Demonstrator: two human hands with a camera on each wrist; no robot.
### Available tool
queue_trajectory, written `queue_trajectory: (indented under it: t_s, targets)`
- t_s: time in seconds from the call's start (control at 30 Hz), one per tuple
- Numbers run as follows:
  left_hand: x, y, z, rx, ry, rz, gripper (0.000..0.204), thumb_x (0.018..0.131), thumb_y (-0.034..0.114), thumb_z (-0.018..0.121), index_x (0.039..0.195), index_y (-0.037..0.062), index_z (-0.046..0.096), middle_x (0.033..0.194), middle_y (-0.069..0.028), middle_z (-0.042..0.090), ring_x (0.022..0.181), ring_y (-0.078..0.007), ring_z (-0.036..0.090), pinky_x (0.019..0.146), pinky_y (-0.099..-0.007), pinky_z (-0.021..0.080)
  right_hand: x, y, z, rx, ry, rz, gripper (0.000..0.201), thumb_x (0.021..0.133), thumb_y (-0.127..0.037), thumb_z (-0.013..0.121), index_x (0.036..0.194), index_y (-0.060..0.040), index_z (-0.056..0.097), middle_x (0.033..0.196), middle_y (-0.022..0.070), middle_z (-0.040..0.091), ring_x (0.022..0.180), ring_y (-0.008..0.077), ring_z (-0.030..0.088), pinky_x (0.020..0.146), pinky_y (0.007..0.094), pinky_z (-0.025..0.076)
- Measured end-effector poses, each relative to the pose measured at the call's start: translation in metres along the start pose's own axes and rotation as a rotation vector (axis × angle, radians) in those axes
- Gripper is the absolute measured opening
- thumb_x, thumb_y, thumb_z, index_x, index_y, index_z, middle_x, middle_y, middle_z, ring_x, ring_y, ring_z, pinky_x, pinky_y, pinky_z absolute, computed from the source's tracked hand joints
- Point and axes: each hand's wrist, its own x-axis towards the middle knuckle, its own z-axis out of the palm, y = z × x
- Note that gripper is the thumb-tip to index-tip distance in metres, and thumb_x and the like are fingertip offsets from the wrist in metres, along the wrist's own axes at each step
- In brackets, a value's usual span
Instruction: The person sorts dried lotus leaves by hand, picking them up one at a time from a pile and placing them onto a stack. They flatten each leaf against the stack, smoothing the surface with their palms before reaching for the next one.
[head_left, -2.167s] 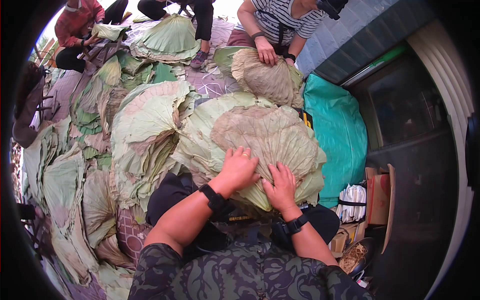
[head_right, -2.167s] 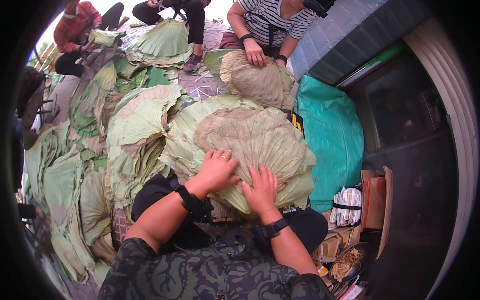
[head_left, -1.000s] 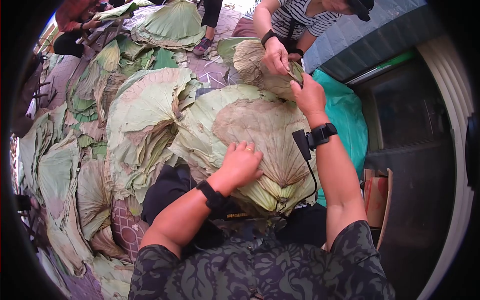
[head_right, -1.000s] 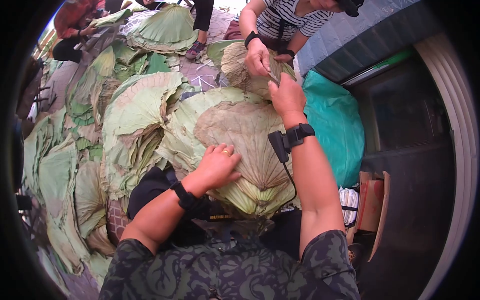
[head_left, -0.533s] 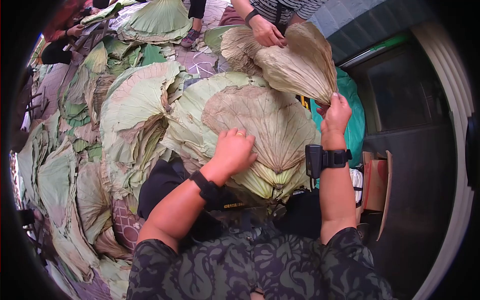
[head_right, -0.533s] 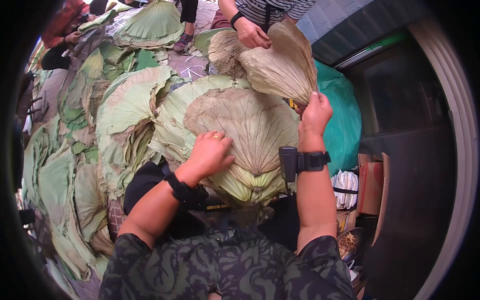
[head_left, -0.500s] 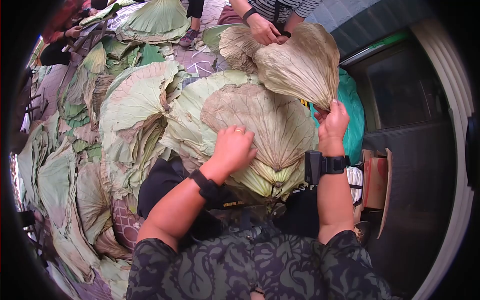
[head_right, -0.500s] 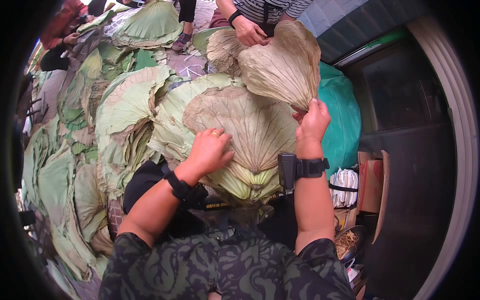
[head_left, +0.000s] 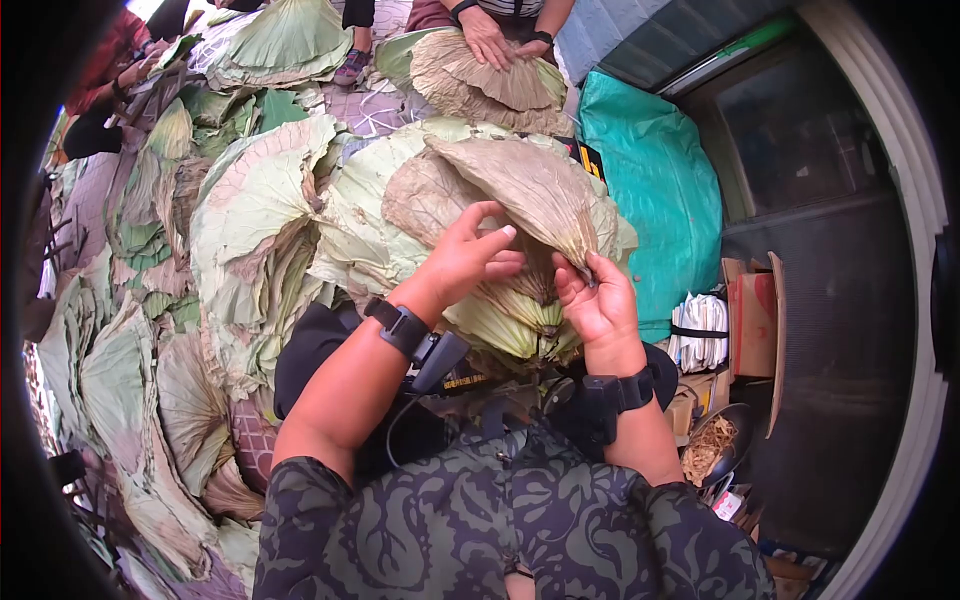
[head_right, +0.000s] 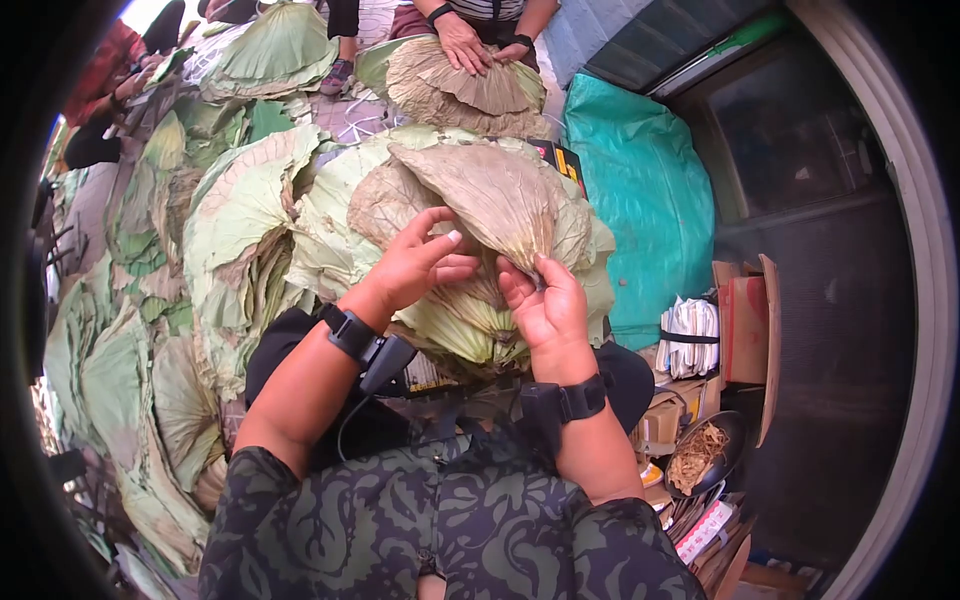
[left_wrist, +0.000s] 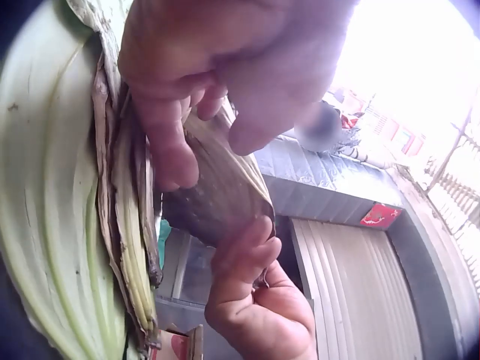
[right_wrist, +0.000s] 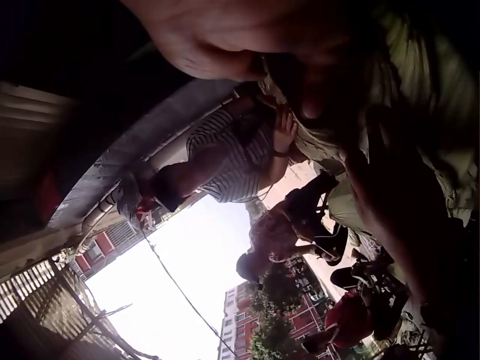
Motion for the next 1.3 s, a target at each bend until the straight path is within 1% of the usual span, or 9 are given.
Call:
queue_trajectory:
  t_s: [0.33,0.43,0.6,0.7,0.93,1.07,1.2,1.23,1.3]
  targets:
    - [0.025,-0.001,-0.014,-0.376,0.084,0.141,0.055,0.087,0.0,0.05,0.135,0.0038,0.024,0.119,-0.0142,0.05,0.107,-0.0241,0.054,0.087,-0.0361,0.048,-0.023,0.019,0.006,-0.191,-0.072,0.024,0.016,0.086,-0.013,0.055,0.101,-0.008,0.056,0.095,0.0086,0.062,0.082,0.0238,0.062,0.059,0.0342,0.052]
    - [0.022,-0.004,-0.007,-0.013,0.286,0.226,0.068,0.081,0.0,0.056,0.138,0.0024,0.018,0.117,-0.0147,0.051,0.104,-0.02,0.054,0.083,-0.0316,0.048,-0.019,0.021,0.004,-0.41,-0.054,-0.348,0.011,0.088,-0.011,0.052,0.098,-0.0066,0.054,0.086,0.006,0.06,0.068,0.0171,0.06,0.056,0.0326,0.051]
    - [0.038,-0.028,-0.021,0.829,0.609,0.77,0.081,0.073,0.006,0.064,0.139,0.0041,0.019,0.097,-0.0125,0.056,0.077,-0.0139,0.058,0.064,-0.0252,0.048,-0.016,0.024,-0.015,-0.466,0.065,-0.268,0.014,0.086,-0.01,0.055,0.097,-0.004,0.052,0.079,0.0037,0.058,0.062,0.0117,0.056,0.048,0.0264,0.047]
    - [0.03,-0.026,-0.023,0.801,0.468,0.416,0.071,0.074,0.006,0.064,0.136,0.0033,0.029,0.082,-0.0096,0.057,0.062,-0.0119,0.057,0.054,-0.0255,0.047,-0.02,0.025,-0.017,-0.5,0.16,-0.281,0.019,0.083,-0.008,0.057,0.099,-0.0021,0.05,0.079,0.0041,0.057,0.061,0.0105,0.055,0.046,0.0245,0.044]
    - [0.029,-0.027,-0.024,0.849,0.415,0.427,0.057,0.075,0.008,0.064,0.127,0.0008,0.042,0.075,-0.0093,0.058,0.054,-0.0123,0.056,0.051,-0.0266,0.047,-0.02,0.024,-0.02,-1.149,0.143,-0.968,0.023,0.079,-0.003,0.056,0.102,-0.0003,0.053,0.083,0.0042,0.056,0.065,0.0116,0.055,0.056,0.0238,0.045]
    - [0.029,-0.026,-0.023,0.903,0.394,0.413,0.055,0.074,0.009,0.065,0.124,-0.0001,0.044,0.074,-0.0104,0.058,0.055,-0.0141,0.056,0.053,-0.0279,0.047,-0.011,0.028,-0.01,-1.719,-0.043,-1.236,0.039,0.077,-0.014,0.061,0.113,-0.0021,0.053,0.111,0.0189,0.053,0.101,0.0322,0.052,0.089,0.0399,0.04]
    - [0.016,-0.011,-0.017,1.096,0.464,0.655,0.058,0.072,0.014,0.066,0.124,-0.0001,0.044,0.076,-0.0129,0.059,0.065,-0.0215,0.059,0.062,-0.0327,0.048,0.005,0.048,-0.032,-1.961,-0.181,-0.859,0.044,0.08,-0.028,0.058,0.119,-0.009,0.052,0.127,0.0203,0.045,0.119,0.0398,0.038,0.099,0.0475,0.029]
    - [0.006,0.003,-0.008,0.993,0.439,0.306,0.063,0.069,0.013,0.066,0.124,-0.0013,0.04,0.087,-0.0224,0.062,0.082,-0.0377,0.06,0.076,-0.0402,0.047,0.004,0.049,-0.033,-1.946,-0.159,-0.866,0.044,0.081,-0.03,0.056,0.12,-0.0104,0.052,0.128,0.0191,0.045,0.12,0.0402,0.038,0.1,0.0484,0.028]
    - [-0.002,0.014,-0.001,0.962,0.517,0.328,0.064,0.069,0.013,0.066,0.126,0.0001,0.039,0.088,-0.0212,0.061,0.081,-0.0369,0.06,0.074,-0.0405,0.047,0.003,0.047,-0.029,-1.952,-0.169,-0.855,0.044,0.081,-0.03,0.056,0.12,-0.0104,0.051,0.127,0.0192,0.045,0.119,0.0403,0.038,0.1,0.0483,0.028]
